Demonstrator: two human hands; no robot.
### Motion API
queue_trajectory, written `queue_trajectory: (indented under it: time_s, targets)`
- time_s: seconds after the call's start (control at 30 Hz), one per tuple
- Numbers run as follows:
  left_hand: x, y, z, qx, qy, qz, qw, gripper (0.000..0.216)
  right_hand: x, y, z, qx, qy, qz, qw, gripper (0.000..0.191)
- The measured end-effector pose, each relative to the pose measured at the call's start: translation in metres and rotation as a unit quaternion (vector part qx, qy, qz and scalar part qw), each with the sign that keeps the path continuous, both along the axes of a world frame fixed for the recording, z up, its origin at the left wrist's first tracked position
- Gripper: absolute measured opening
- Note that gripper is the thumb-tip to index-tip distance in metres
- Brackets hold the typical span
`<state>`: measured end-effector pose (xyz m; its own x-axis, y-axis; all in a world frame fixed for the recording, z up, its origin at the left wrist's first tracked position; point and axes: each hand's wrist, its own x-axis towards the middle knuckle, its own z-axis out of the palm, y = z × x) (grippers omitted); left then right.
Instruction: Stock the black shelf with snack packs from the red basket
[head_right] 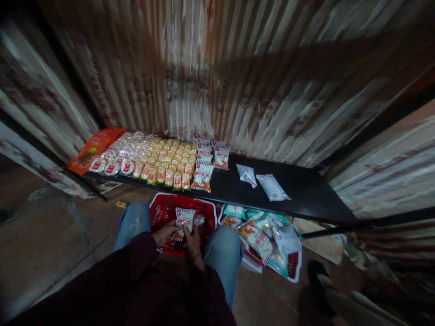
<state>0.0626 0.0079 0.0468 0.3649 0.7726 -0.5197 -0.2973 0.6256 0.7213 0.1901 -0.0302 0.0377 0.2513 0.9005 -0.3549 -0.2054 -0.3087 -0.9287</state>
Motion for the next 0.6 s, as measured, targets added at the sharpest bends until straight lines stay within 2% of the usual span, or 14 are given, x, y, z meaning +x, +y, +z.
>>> queue_trajectory:
  time_s: [0.13,0.23,0.43,0.6]
  targets:
    - [0.0,-0.001,-0.003,-0.012,0.011,-0.015,1.0,0.05,0.003,0.0,-0.01,-0.033,-0.032,0.004,0.999,0.076]
    - [0.0,-0.001,-0.004,-0.02,0.015,-0.018,1.0,0.053,0.005,0.001,-0.015,-0.028,-0.04,0.009,0.999,0.075]
    - [0.004,0.0,-0.004,-0.033,-0.002,0.001,0.999,0.056,0.005,0.001,-0.001,-0.01,-0.088,-0.032,0.996,0.067]
    - [0.003,0.001,-0.004,-0.05,0.015,0.049,0.997,0.059,0.003,0.0,0.004,0.017,-0.051,-0.009,0.999,0.062]
